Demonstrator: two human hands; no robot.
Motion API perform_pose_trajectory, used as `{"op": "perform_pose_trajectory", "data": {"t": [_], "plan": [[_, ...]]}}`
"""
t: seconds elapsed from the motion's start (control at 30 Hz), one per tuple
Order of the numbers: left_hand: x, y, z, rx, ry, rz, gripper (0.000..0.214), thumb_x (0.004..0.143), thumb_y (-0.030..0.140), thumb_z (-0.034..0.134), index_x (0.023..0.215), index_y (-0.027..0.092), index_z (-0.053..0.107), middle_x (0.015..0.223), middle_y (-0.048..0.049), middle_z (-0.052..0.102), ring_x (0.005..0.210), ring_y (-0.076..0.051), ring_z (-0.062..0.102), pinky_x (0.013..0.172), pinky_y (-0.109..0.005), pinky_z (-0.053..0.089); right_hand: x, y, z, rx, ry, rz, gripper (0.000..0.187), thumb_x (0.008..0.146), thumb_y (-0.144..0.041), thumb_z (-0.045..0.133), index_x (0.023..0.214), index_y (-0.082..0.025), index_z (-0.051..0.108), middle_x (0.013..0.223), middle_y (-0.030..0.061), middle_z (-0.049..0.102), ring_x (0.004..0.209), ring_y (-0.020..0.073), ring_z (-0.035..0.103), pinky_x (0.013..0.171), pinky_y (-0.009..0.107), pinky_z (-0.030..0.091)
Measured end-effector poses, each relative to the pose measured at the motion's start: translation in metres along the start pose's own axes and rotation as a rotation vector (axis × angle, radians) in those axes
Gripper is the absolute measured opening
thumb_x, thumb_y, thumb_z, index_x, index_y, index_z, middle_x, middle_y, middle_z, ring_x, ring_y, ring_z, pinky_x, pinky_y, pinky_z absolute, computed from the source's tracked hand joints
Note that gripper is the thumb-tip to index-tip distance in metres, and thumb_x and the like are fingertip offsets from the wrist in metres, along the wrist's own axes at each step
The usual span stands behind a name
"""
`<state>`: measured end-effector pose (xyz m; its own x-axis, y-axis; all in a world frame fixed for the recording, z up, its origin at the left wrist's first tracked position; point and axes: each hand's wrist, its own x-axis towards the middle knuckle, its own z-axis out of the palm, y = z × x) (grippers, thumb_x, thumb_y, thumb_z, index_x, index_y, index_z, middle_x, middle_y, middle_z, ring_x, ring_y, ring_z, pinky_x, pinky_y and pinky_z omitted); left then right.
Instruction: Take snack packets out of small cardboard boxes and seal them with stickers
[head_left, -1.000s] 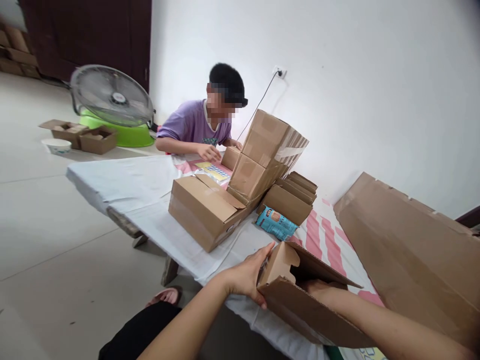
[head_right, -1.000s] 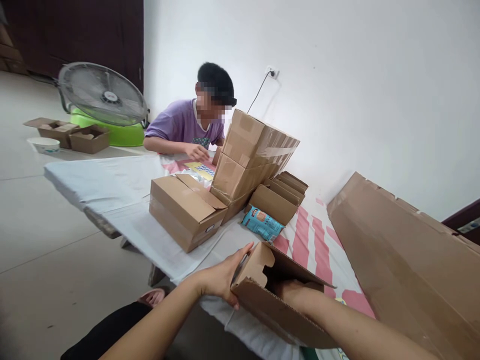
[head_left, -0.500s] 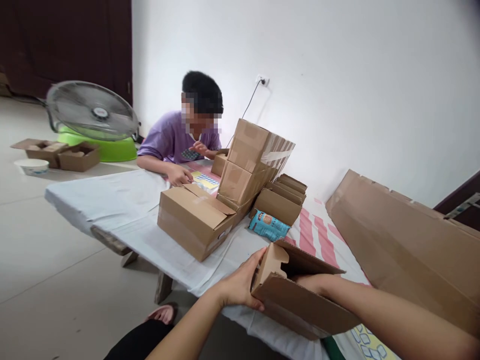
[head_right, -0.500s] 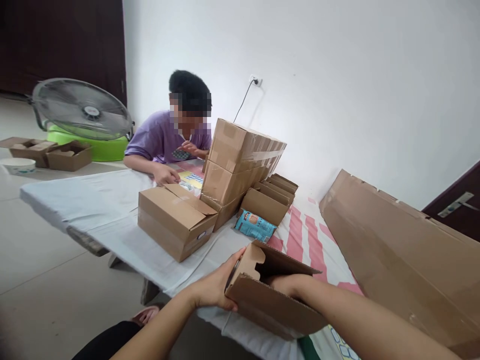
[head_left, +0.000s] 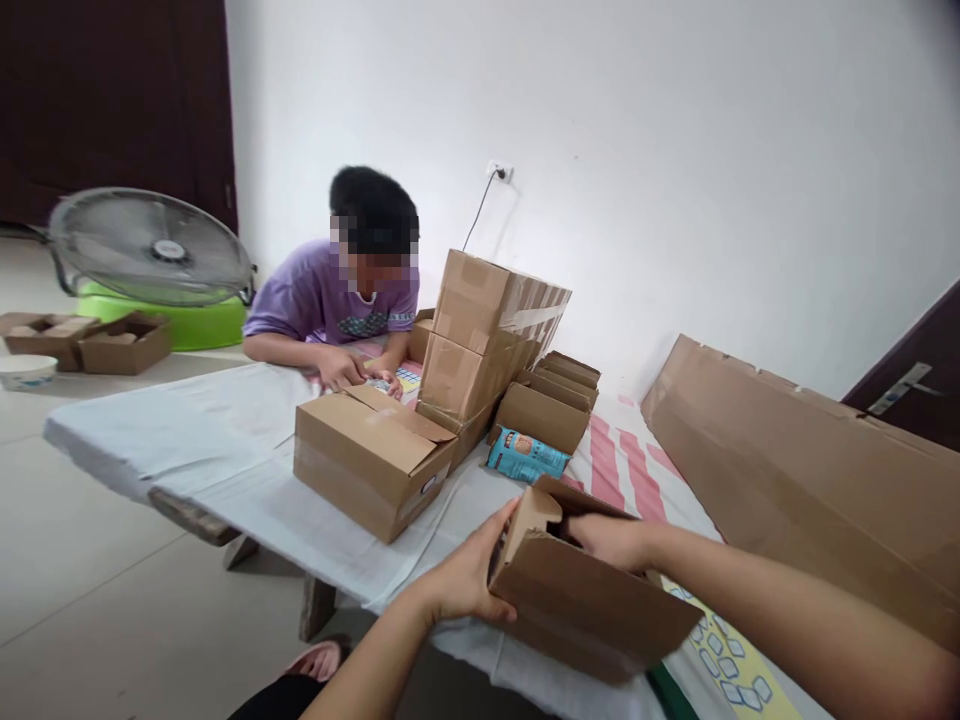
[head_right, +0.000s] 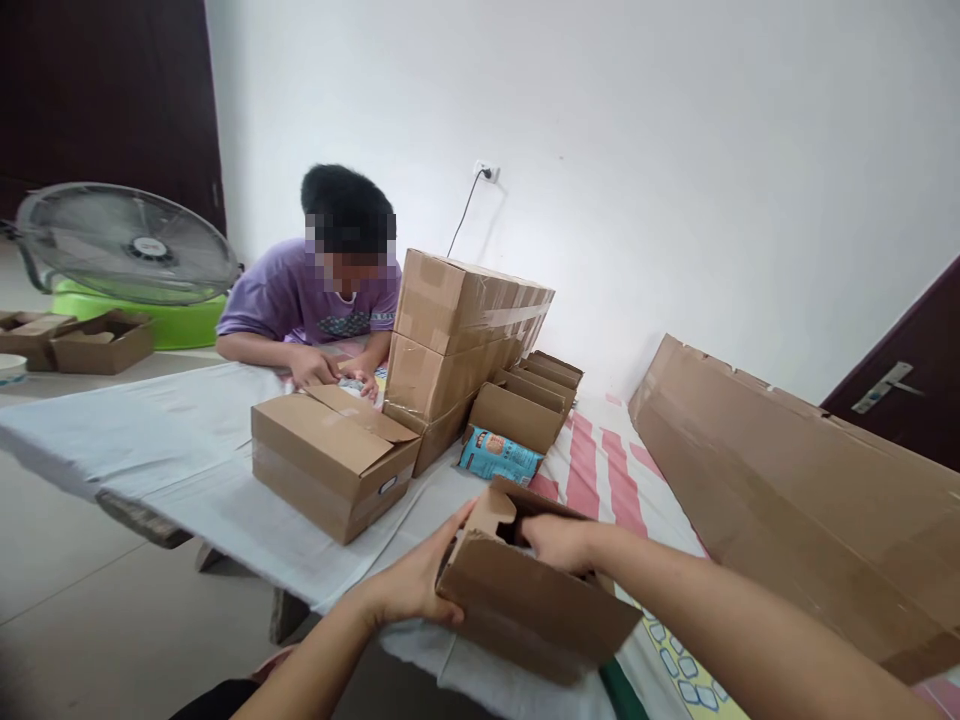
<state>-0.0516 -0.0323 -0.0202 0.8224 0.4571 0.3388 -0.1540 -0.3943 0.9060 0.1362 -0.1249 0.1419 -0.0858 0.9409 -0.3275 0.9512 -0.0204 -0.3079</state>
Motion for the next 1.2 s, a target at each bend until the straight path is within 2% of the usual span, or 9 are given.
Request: {"op": "perform_pose_trajectory", "data": {"t": [0.1, 0.2, 0.27, 0.4, 0.63, 0.8, 1.0, 1.1, 1.2], "plan": [[0.003, -0.004, -0.021, 0.109, 0.143, -0.002, 0.131, 0.048, 0.031, 0.085, 0.151, 0.025, 0.004, 0.158, -0.0115, 0.019, 0.143, -0.034, 0.020, 0.118, -0.047, 0.015, -0.015, -0.004, -0.043, -0.084, 0.087, 0.002, 0.043, 0.058, -0.020, 0.077, 0.098, -0.019, 0.062, 0.095, 0.0028, 0.067, 0.080, 0.0213, 0.062, 0.063, 0.027, 0.045], [0.008, -0.011, -0.037, 0.113, 0.268, -0.039, 0.120, 0.056, 0.029, 0.080, 0.151, 0.025, 0.008, 0.158, -0.0115, 0.021, 0.143, -0.034, 0.023, 0.116, -0.050, 0.017, -0.033, 0.000, -0.074, 0.039, 0.342, 0.019, 0.042, 0.063, -0.028, 0.072, 0.101, -0.020, 0.057, 0.090, 0.0015, 0.065, 0.077, 0.0189, 0.060, 0.062, 0.026, 0.044], [0.013, -0.016, -0.043, 0.148, 0.397, -0.084, 0.102, 0.063, 0.028, 0.074, 0.149, 0.024, 0.019, 0.153, -0.0115, 0.034, 0.139, -0.032, 0.032, 0.114, -0.049, 0.025, -0.044, 0.009, -0.079, 0.157, 0.495, 0.033, 0.043, 0.065, -0.032, 0.070, 0.103, -0.020, 0.054, 0.088, 0.0004, 0.064, 0.076, 0.0182, 0.060, 0.063, 0.027, 0.044], [0.023, -0.024, -0.043, 0.320, 0.663, -0.183, 0.061, 0.077, 0.027, 0.058, 0.135, 0.020, 0.043, 0.136, -0.0128, 0.054, 0.128, -0.031, 0.048, 0.107, -0.047, 0.036, -0.051, 0.035, -0.053, 0.296, 0.586, -0.017, 0.045, 0.064, -0.032, 0.071, 0.102, -0.019, 0.052, 0.089, 0.0009, 0.064, 0.079, 0.0188, 0.060, 0.067, 0.028, 0.046], [0.026, -0.004, -0.009, 0.504, 0.912, -0.169, 0.034, 0.079, 0.033, 0.054, 0.107, 0.015, 0.052, 0.105, -0.0150, 0.054, 0.110, -0.037, 0.051, 0.095, -0.059, 0.038, -0.037, 0.051, 0.000, 0.375, 0.520, 0.009, 0.044, 0.062, -0.030, 0.074, 0.099, -0.019, 0.054, 0.091, 0.0011, 0.063, 0.079, 0.0183, 0.059, 0.064, 0.026, 0.045], [0.037, 0.019, 0.001, 0.508, 0.837, -0.022, 0.023, 0.081, 0.039, 0.053, 0.095, 0.020, 0.057, 0.089, -0.0090, 0.060, 0.092, -0.031, 0.057, 0.086, -0.048, 0.046, -0.022, 0.032, 0.009, 0.278, 0.572, 0.057, 0.044, 0.063, -0.028, 0.073, 0.102, -0.021, 0.055, 0.091, 0.0010, 0.065, 0.079, 0.0187, 0.060, 0.066, 0.027, 0.044], [0.055, 0.039, -0.003, 0.379, 0.648, 0.110, 0.035, 0.091, 0.042, 0.042, 0.110, 0.023, 0.064, 0.116, -0.0079, 0.067, 0.111, -0.027, 0.057, 0.098, -0.044, 0.043, 0.001, 0.022, 0.003, 0.120, 0.668, -0.060, 0.046, 0.064, -0.026, 0.074, 0.107, -0.023, 0.057, 0.099, 0.0018, 0.067, 0.087, 0.0201, 0.062, 0.073, 0.028, 0.046], [0.065, 0.039, 0.000, 0.115, 0.532, 0.146, 0.048, 0.093, 0.047, 0.039, 0.131, 0.021, 0.052, 0.138, -0.0086, 0.055, 0.127, -0.025, 0.049, 0.106, -0.039, 0.039, 0.011, 0.024, -0.003, 0.078, 0.696, -0.086, 0.047, 0.064, -0.026, 0.074, 0.108, -0.022, 0.057, 0.101, 0.0020, 0.067, 0.090, 0.0207, 0.062, 0.076, 0.028, 0.047], [0.079, 0.035, 0.004, -0.284, 0.479, 0.127, 0.070, 0.079, 0.052, 0.062, 0.139, 0.021, 0.043, 0.150, -0.0089, 0.040, 0.138, -0.028, 0.036, 0.113, -0.038, 0.032, 0.019, 0.030, -0.007, 0.029, 0.714, -0.103, 0.046, 0.066, -0.025, 0.073, 0.109, -0.022, 0.057, 0.103, 0.0023, 0.067, 0.093, 0.0213, 0.062, 0.079, 0.030, 0.047]]}}
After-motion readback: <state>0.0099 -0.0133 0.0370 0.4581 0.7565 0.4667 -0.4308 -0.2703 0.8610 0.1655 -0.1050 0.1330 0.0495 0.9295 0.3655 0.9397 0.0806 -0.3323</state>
